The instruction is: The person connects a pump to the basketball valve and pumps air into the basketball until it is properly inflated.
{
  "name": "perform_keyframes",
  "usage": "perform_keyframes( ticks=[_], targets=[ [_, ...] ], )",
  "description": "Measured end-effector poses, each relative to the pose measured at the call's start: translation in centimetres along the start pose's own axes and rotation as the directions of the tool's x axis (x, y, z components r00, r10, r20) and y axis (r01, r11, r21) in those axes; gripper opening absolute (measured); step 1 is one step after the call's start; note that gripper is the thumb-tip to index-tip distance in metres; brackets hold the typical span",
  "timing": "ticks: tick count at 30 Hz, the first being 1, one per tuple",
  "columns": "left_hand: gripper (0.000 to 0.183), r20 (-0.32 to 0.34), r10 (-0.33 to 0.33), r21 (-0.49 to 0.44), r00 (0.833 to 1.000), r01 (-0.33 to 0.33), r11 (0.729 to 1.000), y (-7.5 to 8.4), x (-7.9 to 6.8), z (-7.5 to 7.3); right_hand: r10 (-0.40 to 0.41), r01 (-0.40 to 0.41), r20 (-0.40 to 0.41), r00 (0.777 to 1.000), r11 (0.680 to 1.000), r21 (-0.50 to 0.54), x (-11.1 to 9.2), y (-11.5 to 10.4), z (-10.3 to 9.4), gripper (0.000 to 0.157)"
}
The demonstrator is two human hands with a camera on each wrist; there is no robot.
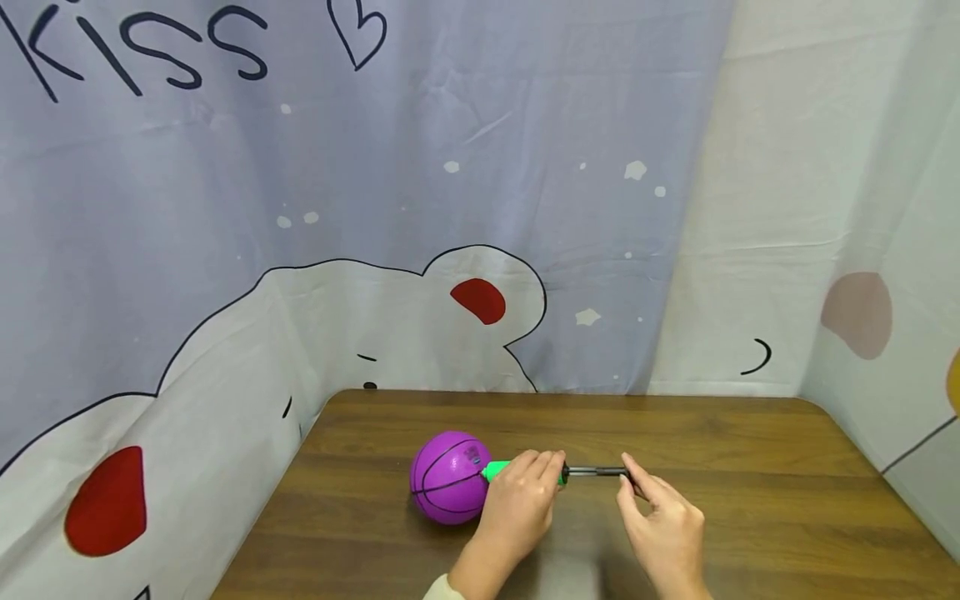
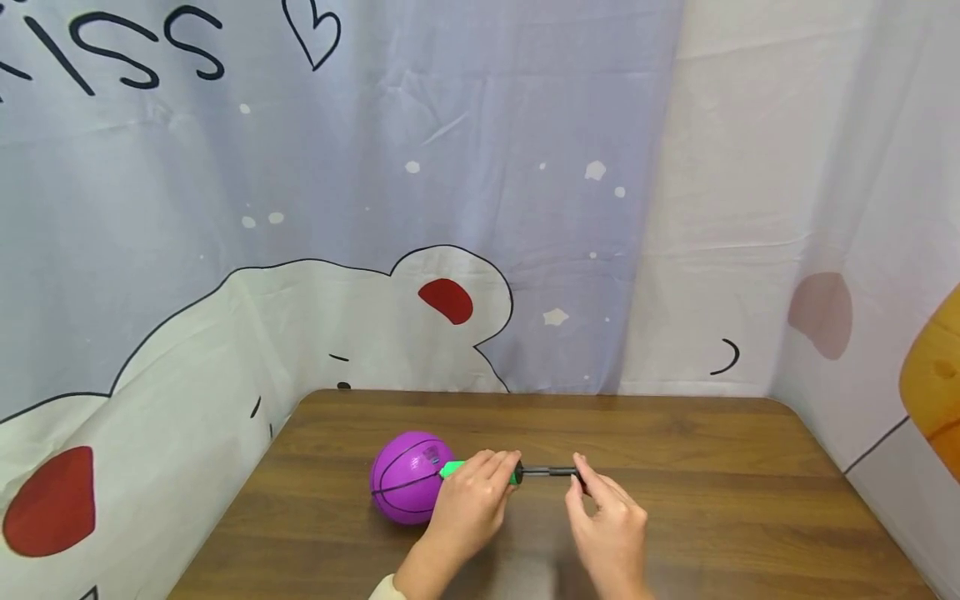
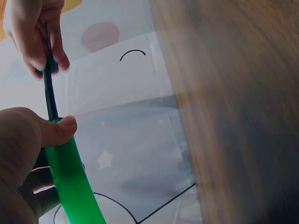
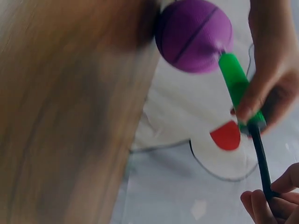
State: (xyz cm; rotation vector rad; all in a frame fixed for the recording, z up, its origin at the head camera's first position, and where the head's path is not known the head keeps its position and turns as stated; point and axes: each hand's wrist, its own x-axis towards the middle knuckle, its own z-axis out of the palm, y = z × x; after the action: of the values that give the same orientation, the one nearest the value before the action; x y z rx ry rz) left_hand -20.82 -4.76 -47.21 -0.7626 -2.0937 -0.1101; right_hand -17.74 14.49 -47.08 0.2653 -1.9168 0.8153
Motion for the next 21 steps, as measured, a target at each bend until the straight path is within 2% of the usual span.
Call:
perform_keyframes(
  ticks=[5,9,14,21],
  targets=[
    [0.037,0.026,0.003,0.026,1.000,-0.004,1.000,0.3,0.0,-0.1,-0.019,0.018,0.045,0.999,0.999,0.031,-0.8,-1.3,1.6,0.037],
    [0.040,0.030,-0.015,-0.014,0.999,0.015,1.000,0.4,-0.1,0.0,-0.034,0.031,0.042,0.999,0.998,0.062,-1.0,-1.1,1.9,0.040],
    [0.045,0.048,-0.036,-0.059,0.998,0.039,0.998,0.1,-0.4,0.0,-0.071,0.069,0.041,0.997,0.996,0.055,-0.6,-0.2,1.0,0.037],
    [0.044,0.063,-0.053,-0.076,0.997,0.058,0.995,-0.4,-0.6,-0.5,-0.006,0.005,0.025,1.000,1.000,0.021,0.2,1.1,-1.1,0.029]
  ],
)
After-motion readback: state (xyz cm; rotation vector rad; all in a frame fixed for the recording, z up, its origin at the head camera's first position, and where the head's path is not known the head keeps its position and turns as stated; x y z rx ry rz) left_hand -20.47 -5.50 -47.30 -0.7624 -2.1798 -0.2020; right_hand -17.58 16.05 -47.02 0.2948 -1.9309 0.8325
